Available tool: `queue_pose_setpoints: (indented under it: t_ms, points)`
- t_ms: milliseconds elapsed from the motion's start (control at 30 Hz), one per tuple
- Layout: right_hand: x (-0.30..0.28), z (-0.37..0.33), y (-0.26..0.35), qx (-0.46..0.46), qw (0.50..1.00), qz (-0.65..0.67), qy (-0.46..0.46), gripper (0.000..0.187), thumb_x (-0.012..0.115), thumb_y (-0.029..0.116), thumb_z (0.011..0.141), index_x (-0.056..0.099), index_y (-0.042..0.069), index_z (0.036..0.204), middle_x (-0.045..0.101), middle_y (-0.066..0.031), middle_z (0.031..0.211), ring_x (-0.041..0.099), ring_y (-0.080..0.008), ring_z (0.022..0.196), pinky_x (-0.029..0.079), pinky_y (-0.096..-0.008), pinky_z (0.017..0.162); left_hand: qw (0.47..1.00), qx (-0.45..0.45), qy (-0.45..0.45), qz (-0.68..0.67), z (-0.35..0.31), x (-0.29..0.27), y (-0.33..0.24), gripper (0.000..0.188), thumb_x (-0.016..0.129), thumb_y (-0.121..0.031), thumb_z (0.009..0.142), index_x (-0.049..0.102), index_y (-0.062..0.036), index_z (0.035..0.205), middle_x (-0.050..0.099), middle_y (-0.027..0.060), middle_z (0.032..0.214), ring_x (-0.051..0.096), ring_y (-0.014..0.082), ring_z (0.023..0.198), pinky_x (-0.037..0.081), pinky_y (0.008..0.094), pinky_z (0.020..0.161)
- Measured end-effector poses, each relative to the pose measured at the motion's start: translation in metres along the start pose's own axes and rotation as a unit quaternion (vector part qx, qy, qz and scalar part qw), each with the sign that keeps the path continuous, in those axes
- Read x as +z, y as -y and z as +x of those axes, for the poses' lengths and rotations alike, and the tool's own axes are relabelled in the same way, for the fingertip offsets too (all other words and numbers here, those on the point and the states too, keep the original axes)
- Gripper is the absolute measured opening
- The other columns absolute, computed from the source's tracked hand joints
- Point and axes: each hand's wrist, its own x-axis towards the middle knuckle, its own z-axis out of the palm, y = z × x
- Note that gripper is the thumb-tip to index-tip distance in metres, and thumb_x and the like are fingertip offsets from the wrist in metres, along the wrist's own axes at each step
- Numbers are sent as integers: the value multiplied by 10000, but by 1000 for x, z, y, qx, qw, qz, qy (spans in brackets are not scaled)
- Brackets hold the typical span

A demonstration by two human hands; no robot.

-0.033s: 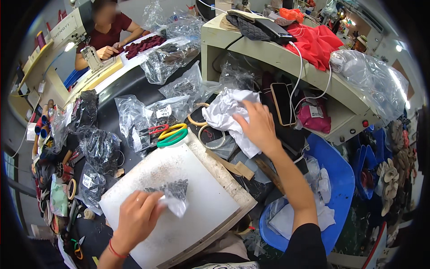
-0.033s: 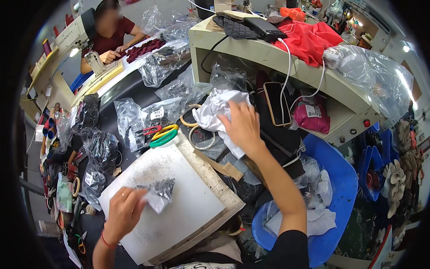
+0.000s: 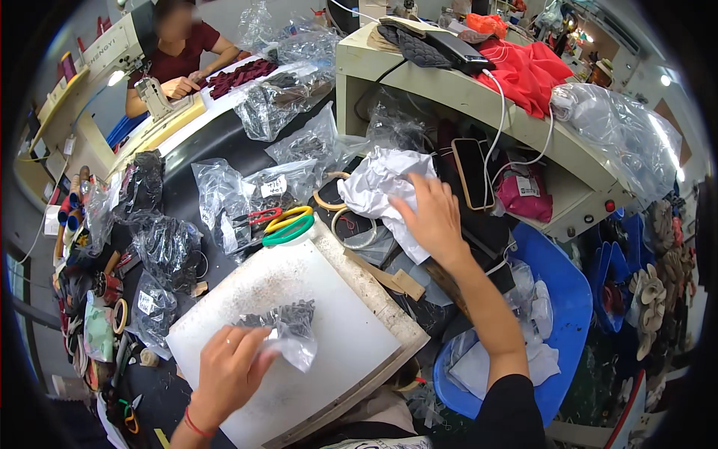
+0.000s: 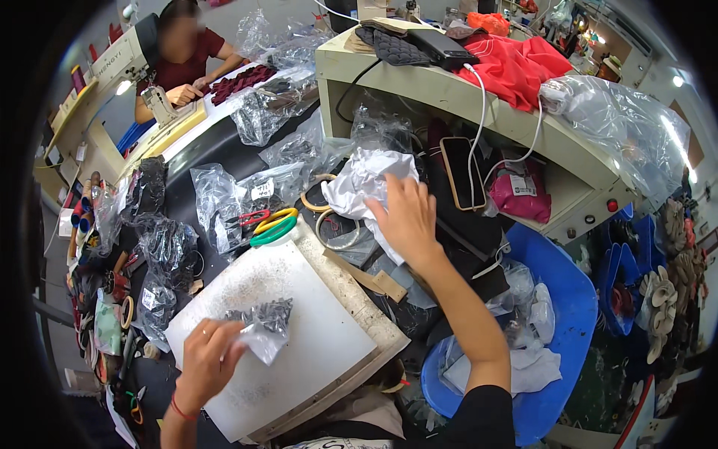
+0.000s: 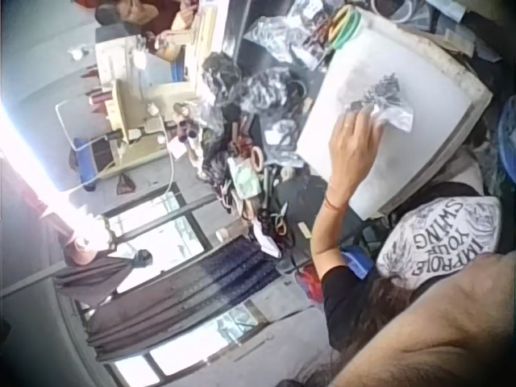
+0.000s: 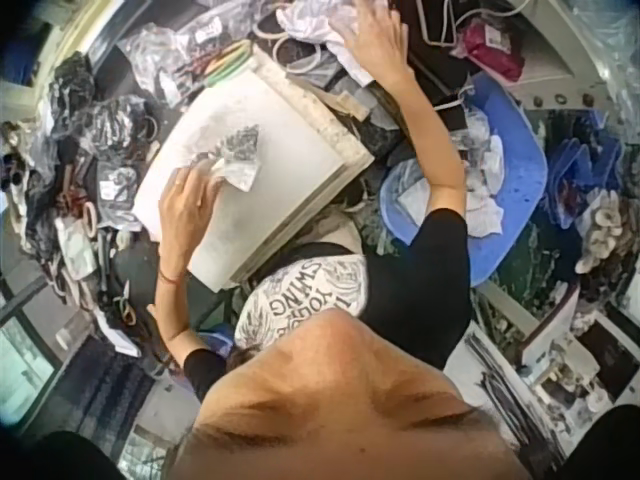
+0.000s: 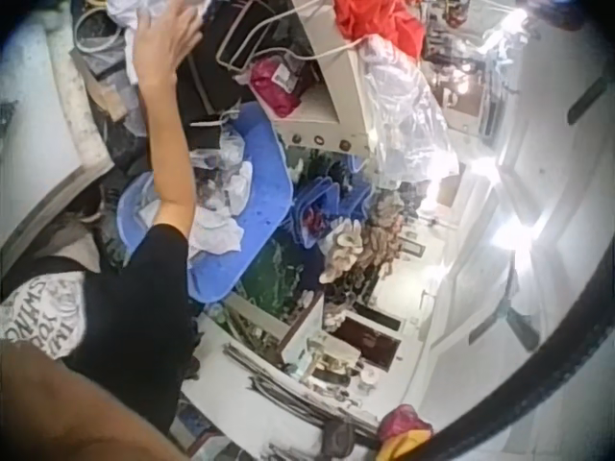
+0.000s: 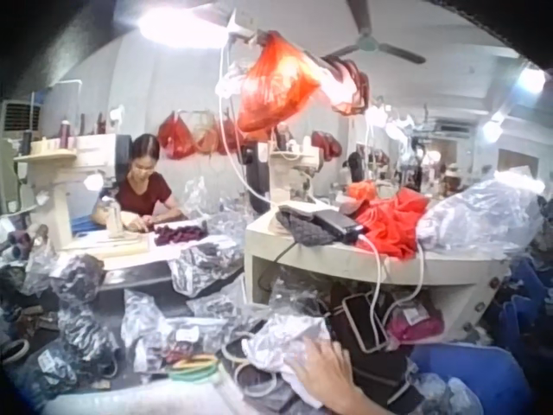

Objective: The person sorts through various plastic bags containing small fabric parts and trims on a cluttered workbench. They open bags, remove items, and place them into a blue bin or onto the table.

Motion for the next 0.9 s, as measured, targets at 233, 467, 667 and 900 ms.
queue_pose_setpoints:
  t_ms: [233, 467, 667, 900]
  points:
    - [52, -75, 11, -136, 981, -114, -81, 214, 587, 133, 817, 585, -16, 970, 482, -206, 1231, 411, -370, 1201, 328, -514, 961, 999, -28, 21, -40, -25, 19, -8, 374, 754, -211, 684, 619, -44, 990, 611, 90, 922, 568, 281, 833, 454, 377, 718]
    - [65, -89, 15, -142, 988, -8, -60, 175, 549, 81, 806, 570, -41, 929, 491, -239, 1169, 403, -435, 1180, 325, -522, 977, 998, -44, 21, -35, -30, 23, -12, 368, 749, -214, 682, 619, -45, 982, 616, 79, 943, 560, 288, 883, 448, 377, 766]
    - [67, -92, 13, -145, 988, -8, -52, 226, 568, 104, 819, 557, -45, 988, 480, -257, 1166, 404, -433, 1175, 319, -517, 985, 998, -31, 24, -41, -28, 25, -15, 342, 718, -135, 683, 601, -32, 988, 606, 98, 958, 534, 303, 883, 436, 389, 770]
    - [20, -73, 7, -17, 975, 42, -218, 771, 764, 325, 700, 407, -4, 1299, 478, -280, 1168, 436, -413, 1116, 353, -477, 931, 996, -22, 49, -76, -24, 5, -19, 410, 555, -384, 852, 604, -17, 1028, 604, 126, 979, 534, 319, 912, 412, 404, 818]
